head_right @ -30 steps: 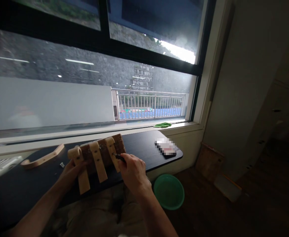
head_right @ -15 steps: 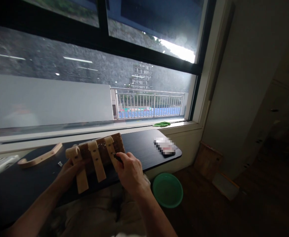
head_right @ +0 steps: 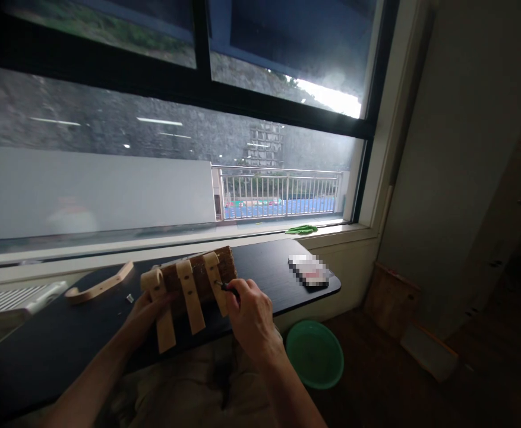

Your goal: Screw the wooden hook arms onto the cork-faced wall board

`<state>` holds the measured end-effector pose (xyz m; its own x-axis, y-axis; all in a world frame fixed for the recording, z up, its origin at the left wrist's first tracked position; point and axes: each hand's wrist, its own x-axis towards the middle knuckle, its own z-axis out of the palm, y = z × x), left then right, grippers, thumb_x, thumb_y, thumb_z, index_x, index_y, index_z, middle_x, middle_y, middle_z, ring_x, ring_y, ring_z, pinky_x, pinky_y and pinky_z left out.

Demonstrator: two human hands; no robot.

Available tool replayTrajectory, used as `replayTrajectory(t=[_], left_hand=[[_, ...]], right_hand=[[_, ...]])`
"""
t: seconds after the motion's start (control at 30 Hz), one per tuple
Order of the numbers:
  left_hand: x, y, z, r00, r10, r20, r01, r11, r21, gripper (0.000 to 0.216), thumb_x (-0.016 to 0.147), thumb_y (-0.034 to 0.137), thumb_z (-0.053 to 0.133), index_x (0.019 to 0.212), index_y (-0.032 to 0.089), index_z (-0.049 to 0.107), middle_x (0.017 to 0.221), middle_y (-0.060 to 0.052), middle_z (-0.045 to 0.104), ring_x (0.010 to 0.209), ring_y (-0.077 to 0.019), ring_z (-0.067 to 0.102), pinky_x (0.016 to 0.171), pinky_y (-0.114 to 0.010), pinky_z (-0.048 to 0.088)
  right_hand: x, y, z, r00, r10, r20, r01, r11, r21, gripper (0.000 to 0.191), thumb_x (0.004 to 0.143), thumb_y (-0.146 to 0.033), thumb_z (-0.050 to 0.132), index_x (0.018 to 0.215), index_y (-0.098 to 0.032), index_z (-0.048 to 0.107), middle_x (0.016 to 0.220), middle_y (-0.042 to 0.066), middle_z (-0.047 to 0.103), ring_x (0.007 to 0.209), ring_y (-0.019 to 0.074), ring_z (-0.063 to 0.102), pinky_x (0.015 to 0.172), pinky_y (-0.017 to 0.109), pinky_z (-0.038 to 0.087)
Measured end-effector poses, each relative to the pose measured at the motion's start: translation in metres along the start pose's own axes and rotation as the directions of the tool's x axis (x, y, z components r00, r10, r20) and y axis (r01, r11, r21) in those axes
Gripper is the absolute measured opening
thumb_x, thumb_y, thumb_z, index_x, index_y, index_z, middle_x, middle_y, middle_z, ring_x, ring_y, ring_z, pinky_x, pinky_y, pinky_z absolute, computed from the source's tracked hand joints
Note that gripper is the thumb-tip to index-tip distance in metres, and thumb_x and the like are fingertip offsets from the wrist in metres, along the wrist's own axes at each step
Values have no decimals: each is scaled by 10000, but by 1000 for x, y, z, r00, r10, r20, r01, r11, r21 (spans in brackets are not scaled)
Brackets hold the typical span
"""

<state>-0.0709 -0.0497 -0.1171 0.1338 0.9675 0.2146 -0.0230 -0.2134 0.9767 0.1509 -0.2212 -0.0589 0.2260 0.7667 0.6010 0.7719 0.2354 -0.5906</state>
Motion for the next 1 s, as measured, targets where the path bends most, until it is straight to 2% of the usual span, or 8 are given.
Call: replayTrajectory(t=[0.07,0.2,0.3,0.43,0.5,0.67,0.83,1.0], left_hand=[[-1,1,0,1000,2,1,-2,1000,4,447,635,316,788,1024,178,617,919,-49,725,780,-233,701,660,-292,563],[-2,2,-1,1000,1,11,-1,1000,9,396,636,327,785,960,156,636,886,-57,728,735,-223,694,644,-292,555],[-2,3,0,1000,-5,12,5,1000,8,416,624,323,790,971,154,636,869,-57,730,711,-223,691,627,-296,551],[-4,6,2,1000,-13,16,13,1000,-7,455,602,326,794,991,152,633,857,-54,737,706,-240,696,610,-305,548],[-5,8,2,1000,-16,20,17,1000,-11,460,598,320,794,996,153,633,866,-52,741,730,-246,700,608,-296,546],[-8,12,4,1000,-26,17,25,1000,15,429,621,303,781,994,145,639,897,-63,737,797,-255,700,596,-275,542],[-11,16,6,999,-30,19,30,999,17,414,610,303,783,959,131,642,820,-57,729,786,-252,694,593,-270,542],[-11,15,6,999,-27,21,27,1000,5,456,580,309,810,966,146,629,784,-40,724,755,-254,700,624,-301,560]], right_hand=[[-1,-1,0,1000,-18,24,17,1000,17,218,862,-221,521,1038,-271,640,911,-7,637,698,115,583,689,219,432],[-1,-2,0,998,-43,52,41,998,39,354,791,-115,538,1093,-277,630,963,-9,644,708,107,587,705,208,441],[-1,-4,-2,998,-36,42,34,999,38,283,839,-170,528,1086,-262,632,948,-1,669,773,126,606,710,214,435],[-1,-5,-4,1000,-5,20,5,1000,12,154,859,-291,559,975,-247,651,796,-12,675,712,137,601,662,230,409],[0,-4,-3,1000,6,1,-6,1000,-1,137,852,-302,569,946,-243,650,799,-10,673,711,139,595,671,238,401],[0,0,0,1000,-2,-5,2,1000,10,178,879,-275,525,1026,-260,625,881,-10,674,725,129,594,676,228,408],[0,2,-2,998,-40,44,39,999,31,240,839,-211,545,1053,-258,643,936,0,672,719,116,597,700,212,431],[-2,1,-4,996,-47,70,47,999,8,265,820,-213,566,1063,-262,659,883,-5,692,711,123,599,681,216,416]])
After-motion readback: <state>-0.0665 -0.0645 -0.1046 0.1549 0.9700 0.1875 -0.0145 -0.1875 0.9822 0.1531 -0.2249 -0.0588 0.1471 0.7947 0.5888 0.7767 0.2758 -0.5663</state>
